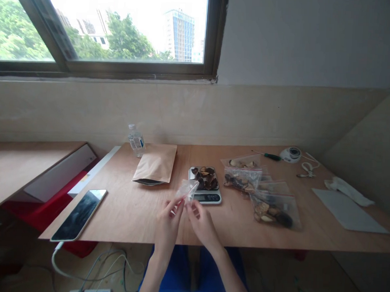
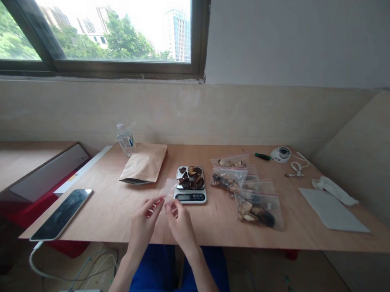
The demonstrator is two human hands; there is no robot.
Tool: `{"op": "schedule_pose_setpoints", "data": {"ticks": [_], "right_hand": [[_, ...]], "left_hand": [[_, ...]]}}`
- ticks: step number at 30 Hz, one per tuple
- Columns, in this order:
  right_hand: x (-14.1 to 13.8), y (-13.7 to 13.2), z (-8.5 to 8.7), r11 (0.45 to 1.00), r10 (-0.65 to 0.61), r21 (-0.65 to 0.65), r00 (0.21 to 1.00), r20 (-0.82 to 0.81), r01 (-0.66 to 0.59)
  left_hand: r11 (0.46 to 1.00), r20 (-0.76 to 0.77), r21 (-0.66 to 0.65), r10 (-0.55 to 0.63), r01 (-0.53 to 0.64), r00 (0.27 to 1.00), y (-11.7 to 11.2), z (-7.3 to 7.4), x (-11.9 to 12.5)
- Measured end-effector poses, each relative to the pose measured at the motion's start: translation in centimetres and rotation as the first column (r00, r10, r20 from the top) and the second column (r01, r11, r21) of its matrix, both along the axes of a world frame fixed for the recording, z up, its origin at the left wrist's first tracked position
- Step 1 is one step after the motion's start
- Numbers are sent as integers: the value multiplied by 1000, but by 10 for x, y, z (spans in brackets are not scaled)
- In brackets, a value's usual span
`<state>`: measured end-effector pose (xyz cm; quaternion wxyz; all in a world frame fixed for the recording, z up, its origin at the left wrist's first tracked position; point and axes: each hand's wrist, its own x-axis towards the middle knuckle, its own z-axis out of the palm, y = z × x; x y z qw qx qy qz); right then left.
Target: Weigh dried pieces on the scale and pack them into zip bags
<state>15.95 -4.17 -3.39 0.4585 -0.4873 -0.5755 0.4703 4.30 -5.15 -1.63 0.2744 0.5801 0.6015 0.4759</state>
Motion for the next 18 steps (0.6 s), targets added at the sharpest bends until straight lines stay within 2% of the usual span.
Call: {"op": "schedule_pose_setpoints", "data": {"ticks": [2,5,8,10,12,14,16,18], "right_hand": [[11,8,-6,1000,-20,-6,1000,-13,20],[36,16,-11,997,-60,-56,997,-56,57],[58,21,-8,997,66,-35,998,19,-66],[69,29,-5,997,67,36,992,106,-71],[76,41,-6,981,-111,179,974,198,76],[78,56,-13,914,-314,353,900,301,201],[77,70,-22,866,-412,457,808,421,203],[73,82,-32,858,-438,483,738,514,173]], "left_hand": [[1000,82,18,-5,4,997,1,4,0],[989,206,81,106,-125,973,3,13,-3],[968,280,91,198,-232,939,7,21,-2],[965,294,81,215,-248,931,12,24,1],[961,280,87,230,-263,932,19,25,4],[959,256,106,229,-262,939,27,24,7],[959,239,122,221,-255,945,34,24,10],[959,238,121,223,-257,945,39,24,13]]}}
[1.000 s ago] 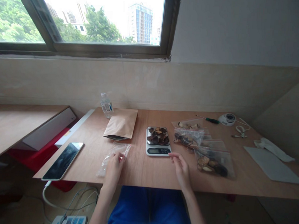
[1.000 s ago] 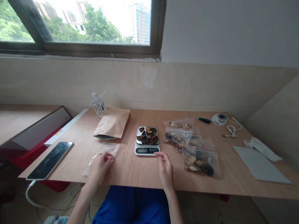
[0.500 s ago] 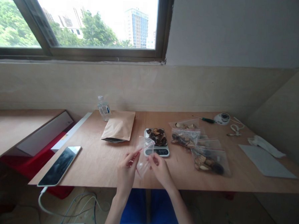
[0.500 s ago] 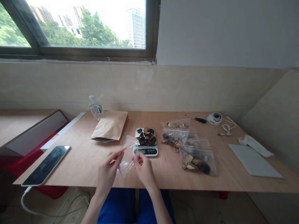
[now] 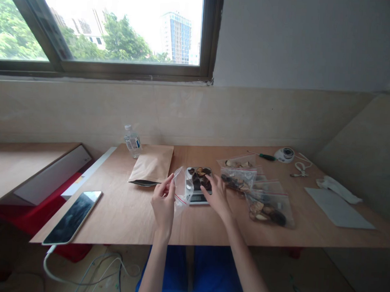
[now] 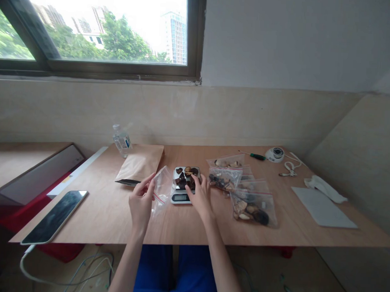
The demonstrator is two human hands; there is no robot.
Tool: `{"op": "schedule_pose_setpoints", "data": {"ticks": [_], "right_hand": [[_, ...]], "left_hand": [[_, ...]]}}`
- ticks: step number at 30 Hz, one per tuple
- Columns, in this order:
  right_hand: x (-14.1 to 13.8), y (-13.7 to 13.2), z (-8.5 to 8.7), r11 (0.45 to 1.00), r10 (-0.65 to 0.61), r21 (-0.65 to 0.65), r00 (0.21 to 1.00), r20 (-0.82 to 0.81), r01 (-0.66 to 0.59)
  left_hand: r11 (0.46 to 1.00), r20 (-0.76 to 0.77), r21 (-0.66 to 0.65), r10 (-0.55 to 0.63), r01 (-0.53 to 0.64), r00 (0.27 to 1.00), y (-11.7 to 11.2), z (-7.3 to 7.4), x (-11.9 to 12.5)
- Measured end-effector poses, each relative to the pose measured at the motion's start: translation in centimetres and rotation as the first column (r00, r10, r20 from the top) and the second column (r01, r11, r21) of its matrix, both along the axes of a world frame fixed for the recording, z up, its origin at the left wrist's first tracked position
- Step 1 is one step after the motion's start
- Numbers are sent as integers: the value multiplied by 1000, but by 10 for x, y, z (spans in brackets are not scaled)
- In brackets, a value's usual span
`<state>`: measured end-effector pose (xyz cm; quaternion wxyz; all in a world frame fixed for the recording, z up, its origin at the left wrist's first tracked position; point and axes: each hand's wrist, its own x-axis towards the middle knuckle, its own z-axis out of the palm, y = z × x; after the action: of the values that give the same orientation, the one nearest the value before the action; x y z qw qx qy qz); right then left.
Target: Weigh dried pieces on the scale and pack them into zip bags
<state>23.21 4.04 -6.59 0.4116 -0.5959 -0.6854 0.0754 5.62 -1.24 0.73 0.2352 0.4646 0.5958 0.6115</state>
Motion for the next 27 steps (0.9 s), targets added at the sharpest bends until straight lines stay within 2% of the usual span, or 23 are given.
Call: {"op": "schedule_pose_setpoints", "data": {"ticks": [4,9,14,19,22,24,25,27], "right_hand": [[-6,13,-12,999,-31,-23,996,88,33],[1,20,-15,1000,-27,-14,997,71,28],[10,22,-12,1000,-14,-9,997,-76,13],[16,22,-9,999,-30,-20,978,-205,27],[15,19,1,999,-44,-16,969,-242,42],[9,14,18,999,-32,-34,935,-354,21],[4,10,28,998,-9,-60,898,-440,-19],[-11,0,50,976,62,-129,786,-615,-178]], "left_hand": [[999,52,-13,38,-38,998,6,-5,4],[998,72,-12,61,-60,996,7,-13,6],[986,-32,-52,157,-159,987,6,-14,6],[975,-191,-11,216,-222,957,8,-13,8],[976,-255,-24,201,-214,946,10,-14,10],[981,-265,-46,168,-186,950,10,-15,12],[983,-263,-54,154,-174,952,10,-15,13],[987,-259,-62,129,-150,957,11,-15,16]]}}
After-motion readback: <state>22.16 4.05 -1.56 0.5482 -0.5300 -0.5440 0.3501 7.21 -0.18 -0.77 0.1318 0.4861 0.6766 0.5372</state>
